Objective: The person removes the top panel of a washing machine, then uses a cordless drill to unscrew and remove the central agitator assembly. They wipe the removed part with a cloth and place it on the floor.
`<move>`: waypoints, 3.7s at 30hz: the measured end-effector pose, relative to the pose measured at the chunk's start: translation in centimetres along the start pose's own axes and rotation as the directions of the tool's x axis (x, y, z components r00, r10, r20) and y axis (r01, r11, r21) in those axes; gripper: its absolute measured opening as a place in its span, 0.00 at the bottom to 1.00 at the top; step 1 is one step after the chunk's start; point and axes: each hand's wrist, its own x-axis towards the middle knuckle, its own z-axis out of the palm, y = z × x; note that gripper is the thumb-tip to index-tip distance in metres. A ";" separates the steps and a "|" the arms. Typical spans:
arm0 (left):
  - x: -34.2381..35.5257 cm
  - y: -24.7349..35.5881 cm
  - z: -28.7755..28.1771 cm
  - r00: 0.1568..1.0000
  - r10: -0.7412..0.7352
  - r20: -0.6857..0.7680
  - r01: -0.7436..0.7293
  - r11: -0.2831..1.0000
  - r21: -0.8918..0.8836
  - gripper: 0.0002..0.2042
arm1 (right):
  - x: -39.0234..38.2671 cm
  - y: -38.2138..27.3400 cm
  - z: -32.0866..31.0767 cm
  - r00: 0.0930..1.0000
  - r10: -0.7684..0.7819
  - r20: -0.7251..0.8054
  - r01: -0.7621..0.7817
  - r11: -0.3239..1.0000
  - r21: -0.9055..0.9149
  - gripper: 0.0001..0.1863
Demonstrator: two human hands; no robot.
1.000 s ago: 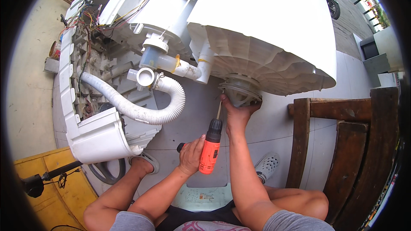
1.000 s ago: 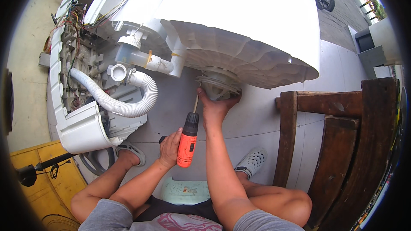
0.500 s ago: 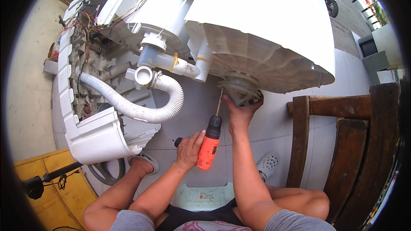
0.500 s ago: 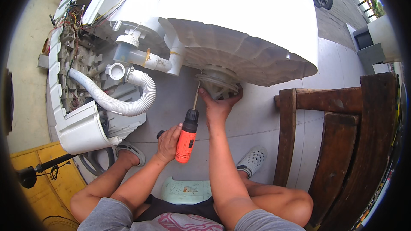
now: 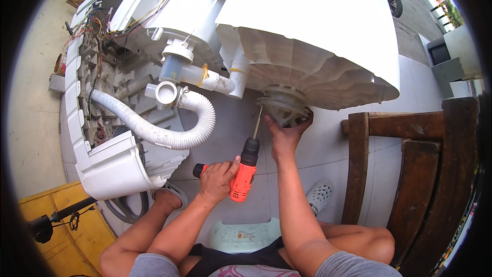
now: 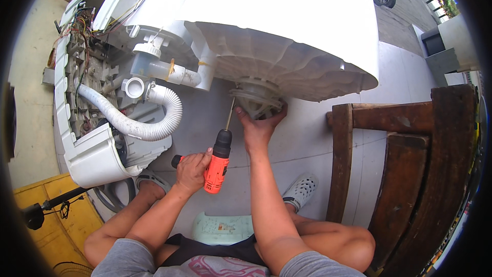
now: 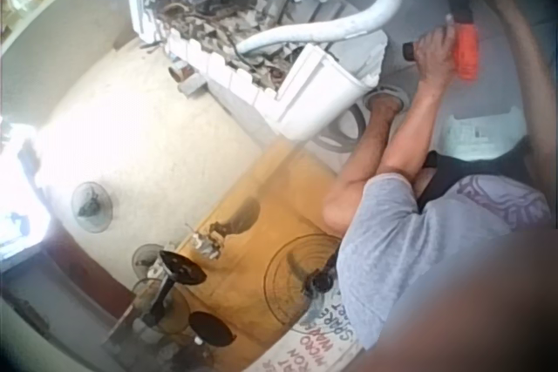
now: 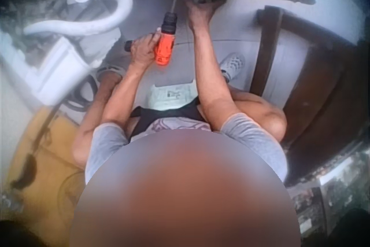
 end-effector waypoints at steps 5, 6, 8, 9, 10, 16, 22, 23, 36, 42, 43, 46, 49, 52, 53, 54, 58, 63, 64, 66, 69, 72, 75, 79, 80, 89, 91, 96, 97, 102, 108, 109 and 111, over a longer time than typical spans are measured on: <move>-0.7 0.3 0.9 0.999 -0.033 -0.033 0.030 0.995 -0.091 0.34 | 0.1 0.3 -0.2 1.000 -0.030 -0.007 0.029 0.999 -0.034 0.70; -0.8 0.4 1.0 0.998 -0.024 -0.052 0.020 0.997 -0.070 0.34 | 0.1 0.3 -0.1 0.999 -0.041 -0.005 0.040 0.997 -0.059 0.70; -1.1 0.4 1.0 0.997 -0.015 -0.078 0.011 0.999 -0.053 0.34 | 0.1 0.3 0.0 0.999 -0.047 0.002 0.047 0.997 -0.068 0.70; -1.2 0.5 1.1 0.996 -0.018 -0.089 0.012 0.998 -0.065 0.35 | 0.1 0.2 0.1 0.999 -0.043 0.004 0.044 0.998 -0.053 0.70; -1.3 0.6 1.1 0.995 -0.021 -0.097 0.013 0.997 -0.078 0.35 | 0.1 0.1 0.1 0.999 -0.037 0.004 0.037 0.999 -0.039 0.70; -2.2 1.9 1.3 0.997 -0.047 -0.064 0.039 0.993 -0.113 0.39 | 0.0 -0.7 -0.3 0.997 0.050 0.056 -0.050 0.999 0.003 0.71; -2.0 2.7 0.6 0.998 -0.042 -0.047 0.038 0.995 -0.091 0.39 | -0.2 -1.7 -2.2 0.962 0.224 0.158 -0.260 0.928 0.266 0.65; -2.1 2.9 0.5 0.997 -0.048 -0.054 0.043 0.996 -0.084 0.39 | 0.1 -1.8 -2.6 0.955 0.236 0.178 -0.280 0.914 0.295 0.63; -5.1 3.3 2.1 0.985 -0.067 -0.161 0.042 0.987 -0.158 0.35 | 2.9 -0.1 -2.6 0.923 0.251 0.291 -0.360 0.829 0.428 0.60; -6.8 -0.7 2.7 0.993 -0.037 -0.114 0.008 0.971 -0.239 0.31 | 3.0 0.0 -2.2 0.948 0.210 0.238 -0.283 0.900 0.331 0.56; -6.9 -1.2 2.9 0.995 -0.025 -0.100 0.000 0.971 -0.238 0.31 | 2.9 -0.2 -2.1 0.955 0.204 0.215 -0.263 0.918 0.296 0.56; -6.7 -1.8 4.0 0.996 -0.004 -0.087 -0.020 0.963 -0.267 0.31 | 2.4 -0.6 -1.3 0.971 0.186 0.147 -0.212 0.959 0.188 0.55; -5.7 -1.2 5.4 0.989 -0.038 -0.141 -0.008 0.949 -0.316 0.32 | 1.4 -0.7 -0.1 0.979 0.184 0.088 -0.197 0.965 0.175 0.52; -5.1 -0.7 6.3 0.996 -0.075 -0.050 0.050 0.922 -0.385 0.32 | 0.8 -0.5 0.8 0.976 0.183 0.115 -0.206 0.951 0.231 0.51; -5.0 -0.7 6.3 0.998 -0.054 0.033 0.062 0.918 -0.391 0.33 | 0.8 -0.3 1.0 0.976 0.176 0.131 -0.205 0.943 0.262 0.52; -5.1 -0.8 6.4 0.997 -0.042 -0.066 0.013 0.925 -0.380 0.33 | 0.8 -0.2 1.0 0.967 0.201 0.159 -0.242 0.918 0.313 0.53; -5.5 -0.9 6.2 1.000 -0.011 0.012 0.015 0.924 -0.382 0.29 | 1.7 0.8 0.4 0.907 0.257 0.333 -0.406 0.743 0.532 0.56; -5.9 -0.4 6.8 0.990 -0.098 -0.100 0.053 0.925 -0.377 0.29 | 3.1 2.0 -0.6 0.893 0.295 0.341 -0.438 0.746 0.501 0.51; -6.0 -0.3 7.0 0.987 -0.113 -0.116 0.057 0.913 -0.404 0.30 | 3.3 1.9 -0.8 0.887 0.306 0.345 -0.449 0.744 0.495 0.51; -6.2 -0.3 7.2 0.980 -0.140 -0.142 0.063 0.895 -0.442 0.30 | 3.5 1.4 -1.0 0.891 0.358 0.280 -0.454 0.726 0.516 0.50; -6.0 -0.6 7.3 0.982 -0.127 -0.138 0.040 0.862 -0.505 0.30 | 3.3 0.5 -0.9 0.898 0.329 0.293 -0.431 0.795 0.427 0.51; -5.0 -0.9 7.1 0.983 -0.150 -0.105 0.063 0.817 -0.573 0.31 | 2.3 0.1 -0.4 0.924 0.341 0.171 -0.382 0.830 0.408 0.53; -3.4 -1.3 6.9 0.982 -0.151 -0.110 0.060 0.813 -0.579 0.30 | 1.6 -0.2 0.4 0.932 0.313 0.181 -0.360 0.853 0.379 0.54; -1.9 -2.2 6.0 0.993 -0.108 -0.050 0.059 0.810 -0.583 0.25 | 1.3 -0.5 1.1 0.940 0.335 0.065 -0.334 0.868 0.367 0.56; -1.6 -2.4 5.6 0.996 -0.092 -0.024 0.060 0.807 -0.587 0.23 | 1.2 -0.6 1.1 0.947 0.312 0.077 -0.320 0.888 0.332 0.57; -0.8 -1.7 3.7 0.988 -0.112 -0.110 0.048 0.883 -0.467 0.16 | 1.4 -0.8 -0.1 0.960 0.240 0.141 -0.268 0.935 0.231 0.63; -0.6 -1.4 4.2 0.971 -0.108 -0.211 0.005 0.899 -0.438 0.17 | 1.9 -1.1 -0.8 0.963 0.207 0.175 -0.235 0.960 0.155 0.65; -0.7 -0.7 5.7 0.996 -0.036 -0.084 0.011 0.956 -0.292 0.29 | 3.2 -1.1 -2.4 0.955 0.185 0.233 -0.217 0.969 0.120 0.68; -0.9 -0.3 5.8 0.995 -0.033 -0.093 0.009 0.968 -0.251 0.29 | 3.3 -1.0 -2.6 0.951 0.175 0.257 -0.207 0.973 0.106 0.68; -1.2 1.6 5.6 0.996 -0.072 -0.055 0.061 0.981 -0.182 0.29 | 4.0 -0.8 -3.3 0.942 0.193 0.275 -0.231 0.967 0.111 0.67; -0.8 1.7 4.2 0.998 -0.048 -0.033 0.044 0.992 -0.118 0.30 | 4.0 -0.8 -3.4 0.947 0.192 0.257 -0.223 0.970 0.100 0.66; -0.7 1.6 4.2 0.998 -0.011 -0.054 0.008 0.999 -0.050 0.30 | 4.0 -0.7 -3.4 0.944 0.191 0.270 -0.226 0.968 0.105 0.66; -0.7 1.5 4.3 0.998 -0.006 -0.065 0.003 0.999 -0.038 0.30 | 4.2 -0.7 -3.7 0.934 0.221 0.279 -0.256 0.962 0.095 0.66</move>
